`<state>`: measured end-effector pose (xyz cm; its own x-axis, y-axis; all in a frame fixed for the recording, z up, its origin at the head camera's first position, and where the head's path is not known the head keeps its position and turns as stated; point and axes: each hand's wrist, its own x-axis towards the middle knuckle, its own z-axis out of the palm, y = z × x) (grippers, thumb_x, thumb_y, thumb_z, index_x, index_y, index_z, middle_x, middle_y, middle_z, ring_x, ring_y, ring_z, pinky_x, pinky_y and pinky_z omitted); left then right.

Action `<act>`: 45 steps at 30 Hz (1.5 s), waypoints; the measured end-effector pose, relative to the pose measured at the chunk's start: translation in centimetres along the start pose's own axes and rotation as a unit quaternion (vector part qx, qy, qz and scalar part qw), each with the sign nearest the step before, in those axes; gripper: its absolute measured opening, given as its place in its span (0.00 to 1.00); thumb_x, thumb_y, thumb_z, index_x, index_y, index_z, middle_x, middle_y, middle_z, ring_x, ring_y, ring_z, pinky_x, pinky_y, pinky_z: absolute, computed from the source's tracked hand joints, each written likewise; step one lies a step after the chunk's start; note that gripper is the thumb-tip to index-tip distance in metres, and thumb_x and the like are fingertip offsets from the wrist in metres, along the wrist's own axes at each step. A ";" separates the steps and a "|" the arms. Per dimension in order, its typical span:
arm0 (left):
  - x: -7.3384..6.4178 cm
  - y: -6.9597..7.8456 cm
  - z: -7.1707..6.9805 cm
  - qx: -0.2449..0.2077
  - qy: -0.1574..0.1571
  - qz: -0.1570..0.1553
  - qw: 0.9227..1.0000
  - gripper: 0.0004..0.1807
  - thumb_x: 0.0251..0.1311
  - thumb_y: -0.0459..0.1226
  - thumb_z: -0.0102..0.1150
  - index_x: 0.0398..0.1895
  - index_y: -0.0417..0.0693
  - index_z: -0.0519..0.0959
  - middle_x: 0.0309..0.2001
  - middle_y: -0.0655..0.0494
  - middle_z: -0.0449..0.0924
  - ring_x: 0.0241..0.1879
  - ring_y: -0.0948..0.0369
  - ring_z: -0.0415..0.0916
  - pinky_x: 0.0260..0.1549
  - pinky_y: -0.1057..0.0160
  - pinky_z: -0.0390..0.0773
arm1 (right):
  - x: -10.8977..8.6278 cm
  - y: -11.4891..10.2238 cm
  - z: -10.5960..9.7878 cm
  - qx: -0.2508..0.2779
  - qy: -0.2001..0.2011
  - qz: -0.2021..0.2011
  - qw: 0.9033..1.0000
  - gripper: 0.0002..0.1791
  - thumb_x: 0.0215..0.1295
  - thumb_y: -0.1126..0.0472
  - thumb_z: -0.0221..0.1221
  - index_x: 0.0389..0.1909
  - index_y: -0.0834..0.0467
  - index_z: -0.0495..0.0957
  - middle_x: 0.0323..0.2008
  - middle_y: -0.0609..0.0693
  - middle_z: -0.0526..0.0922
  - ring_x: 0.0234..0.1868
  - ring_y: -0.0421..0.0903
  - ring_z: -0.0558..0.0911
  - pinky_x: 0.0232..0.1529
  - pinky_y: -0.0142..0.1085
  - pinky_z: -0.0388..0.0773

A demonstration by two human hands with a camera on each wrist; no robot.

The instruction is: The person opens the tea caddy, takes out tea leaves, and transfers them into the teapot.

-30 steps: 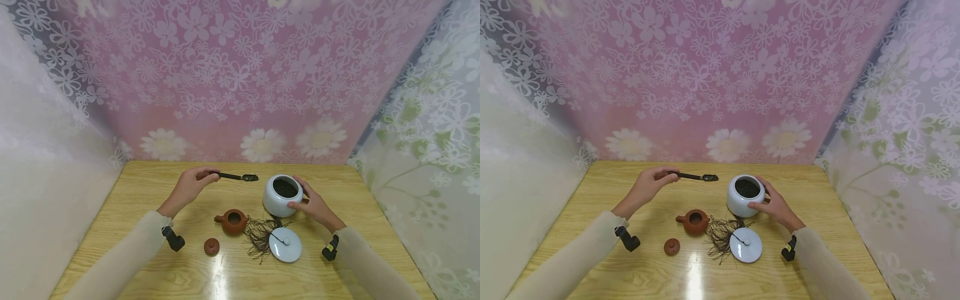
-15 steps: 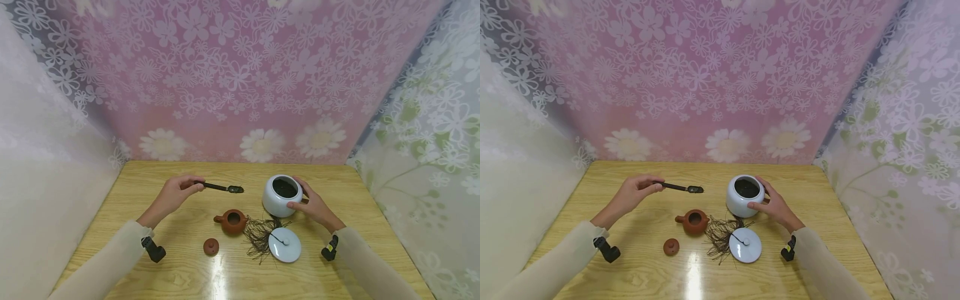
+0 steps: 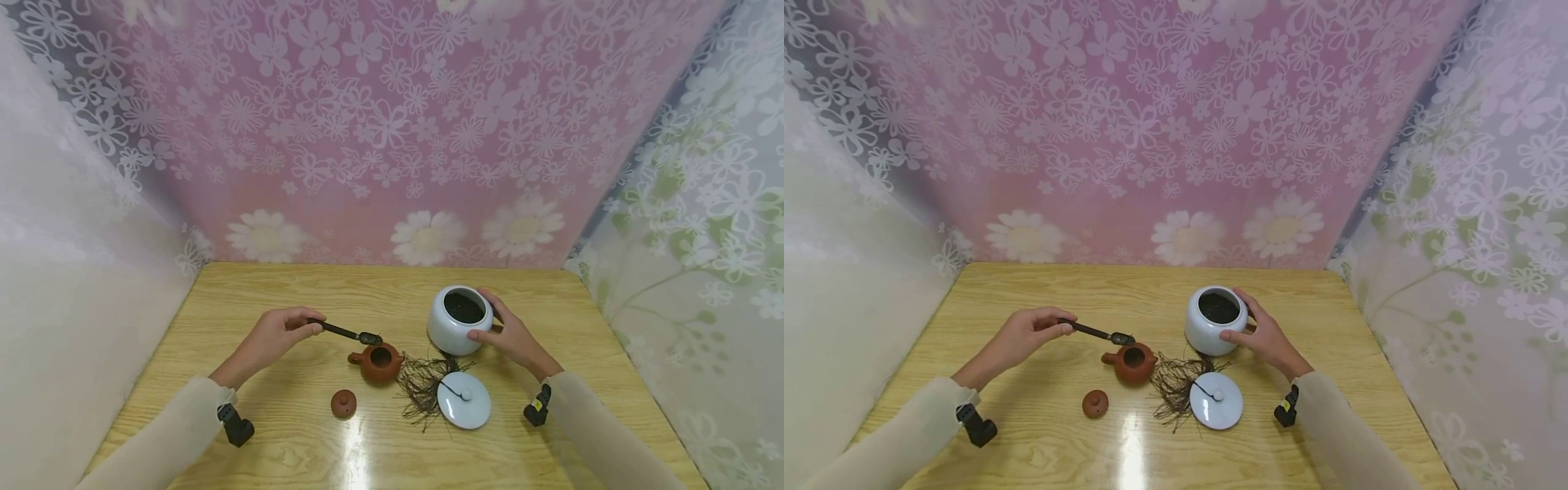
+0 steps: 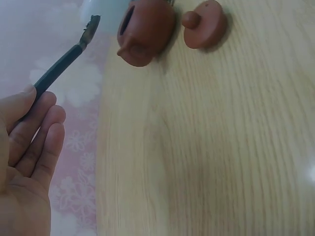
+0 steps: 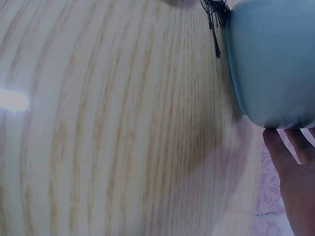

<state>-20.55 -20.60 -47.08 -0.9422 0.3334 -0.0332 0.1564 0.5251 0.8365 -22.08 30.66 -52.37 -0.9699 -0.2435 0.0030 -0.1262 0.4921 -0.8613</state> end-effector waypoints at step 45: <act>-0.3 3.0 1.5 0.239 0.049 0.293 0.925 0.15 0.68 0.35 0.76 0.57 0.52 0.91 0.51 0.57 0.93 0.50 0.60 0.90 0.46 0.57 0.91 | 0.0 0.1 0.0 0.012 -0.003 -0.009 1.000 0.55 0.72 0.54 0.74 0.89 0.34 0.49 0.89 0.54 0.51 0.86 0.66 0.58 0.77 0.64 0.70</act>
<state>-19.35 -17.93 -45.43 -0.6729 0.6100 0.4185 0.7394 0.5704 0.3576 -22.09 30.75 -52.45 -0.9660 -0.2583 0.0157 -0.1392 0.4678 -0.8728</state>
